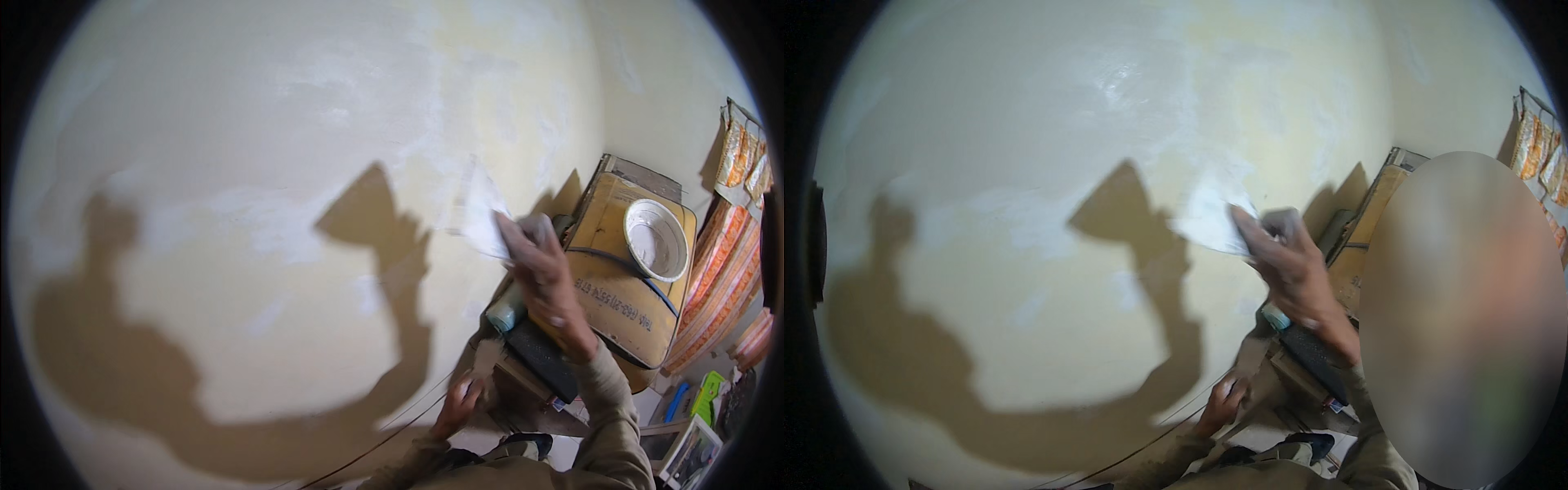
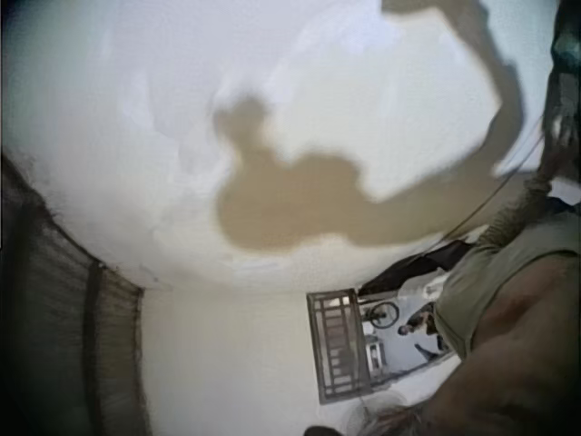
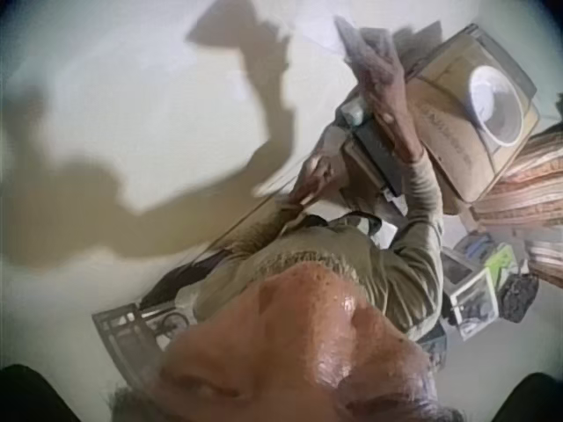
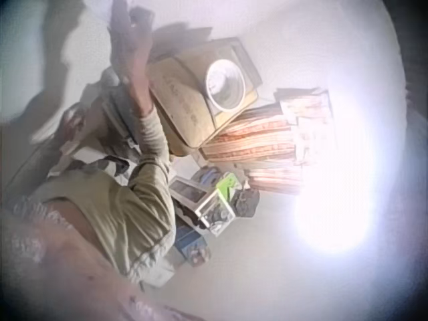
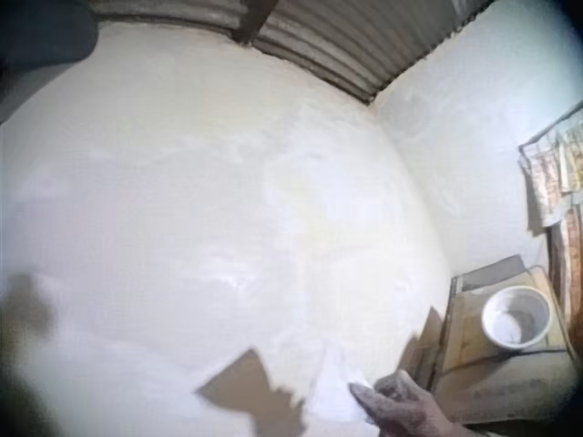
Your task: The person scoops white wall compound from a container and applies it to a wall using a putty knife, smoothing the surface in repeated strokes.
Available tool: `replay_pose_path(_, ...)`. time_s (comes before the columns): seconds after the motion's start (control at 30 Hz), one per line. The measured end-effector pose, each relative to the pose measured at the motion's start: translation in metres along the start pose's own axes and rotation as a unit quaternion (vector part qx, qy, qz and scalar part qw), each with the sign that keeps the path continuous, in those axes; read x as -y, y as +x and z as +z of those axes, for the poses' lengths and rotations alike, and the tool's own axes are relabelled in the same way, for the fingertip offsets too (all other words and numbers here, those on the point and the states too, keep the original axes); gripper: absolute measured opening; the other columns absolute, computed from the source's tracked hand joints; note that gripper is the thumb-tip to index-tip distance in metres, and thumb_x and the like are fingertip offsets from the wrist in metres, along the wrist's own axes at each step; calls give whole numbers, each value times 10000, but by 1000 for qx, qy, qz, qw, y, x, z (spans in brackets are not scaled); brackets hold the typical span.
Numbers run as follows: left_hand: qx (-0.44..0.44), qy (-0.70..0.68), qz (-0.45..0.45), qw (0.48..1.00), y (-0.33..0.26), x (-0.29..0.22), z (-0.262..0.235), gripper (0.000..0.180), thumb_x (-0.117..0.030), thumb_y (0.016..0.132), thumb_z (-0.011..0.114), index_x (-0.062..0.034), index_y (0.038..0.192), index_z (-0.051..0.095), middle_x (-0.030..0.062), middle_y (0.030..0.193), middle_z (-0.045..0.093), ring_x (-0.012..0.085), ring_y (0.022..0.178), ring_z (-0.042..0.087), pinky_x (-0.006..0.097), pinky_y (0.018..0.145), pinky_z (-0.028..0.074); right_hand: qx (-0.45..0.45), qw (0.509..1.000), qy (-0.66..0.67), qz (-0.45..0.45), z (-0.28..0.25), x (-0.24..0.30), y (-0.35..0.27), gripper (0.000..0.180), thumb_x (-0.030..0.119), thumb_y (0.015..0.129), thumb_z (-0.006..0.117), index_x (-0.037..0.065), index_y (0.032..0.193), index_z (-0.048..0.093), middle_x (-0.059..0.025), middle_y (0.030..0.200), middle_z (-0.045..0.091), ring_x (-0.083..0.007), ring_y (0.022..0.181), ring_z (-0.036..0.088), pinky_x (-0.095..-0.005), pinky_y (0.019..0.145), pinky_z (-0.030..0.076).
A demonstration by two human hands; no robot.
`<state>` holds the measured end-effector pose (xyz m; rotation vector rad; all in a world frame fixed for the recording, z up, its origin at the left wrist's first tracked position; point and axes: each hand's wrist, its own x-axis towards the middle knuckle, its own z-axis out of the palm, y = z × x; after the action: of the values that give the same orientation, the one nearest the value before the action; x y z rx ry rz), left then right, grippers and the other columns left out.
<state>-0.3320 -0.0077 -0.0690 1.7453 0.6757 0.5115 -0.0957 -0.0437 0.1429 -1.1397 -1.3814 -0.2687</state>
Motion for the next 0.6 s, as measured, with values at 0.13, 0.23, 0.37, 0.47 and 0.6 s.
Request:
replay_pose_path(0.13, -91, 38, -92, 991, -77, 91, -39, 311, -298, 1024, 512, -6, 1079, 603, 98, 843, 610, 177, 803, 611, 331, 719, 487, -74, 981, -136, -116, 66, -22, 43, 605, 39, 858, 684, 244, 1416, 571, -92, 1000, 532, -250, 854, 510, -366, 741, 469)
replay_pose_path(0.23, -172, 27, -149, 973, -122, 103, -50, 305, -299, 1016, 513, -7, 1027, 603, 95, 830, 625, 156, 790, 640, 321, 693, 510, -101, 975, -155, -122, 83, -56, 63, 638, 39, 852, 668, 255, 1440, 543, -91, 1005, 529, -253, 855, 505, -367, 731, 455)
replay_pose_path(0.37, -248, -45, -213, 944, -167, 117, -54, 294, -253, 993, 509, 10, 1082, 605, 76, 799, 617, 148, 690, 623, 305, 613, 524, -88, 956, -225, -165, 91, -78, 85, 689, 34, 851, 649, 256, 1482, 484, -92, 1027, 506, -259, 871, 507, -375, 719, 442)
replay_pose_path(0.47, -269, -29, -211, 939, -188, 155, -62, 290, -277, 999, 502, -2, 1018, 592, 79, 765, 631, 152, 636, 629, 307, 585, 529, -42, 958, -249, -133, 96, -83, 83, 703, 46, 858, 659, 263, 1496, 459, -96, 1026, 506, -274, 870, 520, -389, 730, 457)
replay_pose_path(0.6, -276, -68, -223, 932, -181, 135, -56, 288, -248, 980, 537, 15, 1081, 599, 61, 799, 592, 145, 647, 601, 295, 567, 517, 19, 969, -241, -57, 93, -90, 47, 716, 81, 860, 678, 262, 1508, 434, -103, 1018, 499, -289, 873, 534, -412, 727, 476)
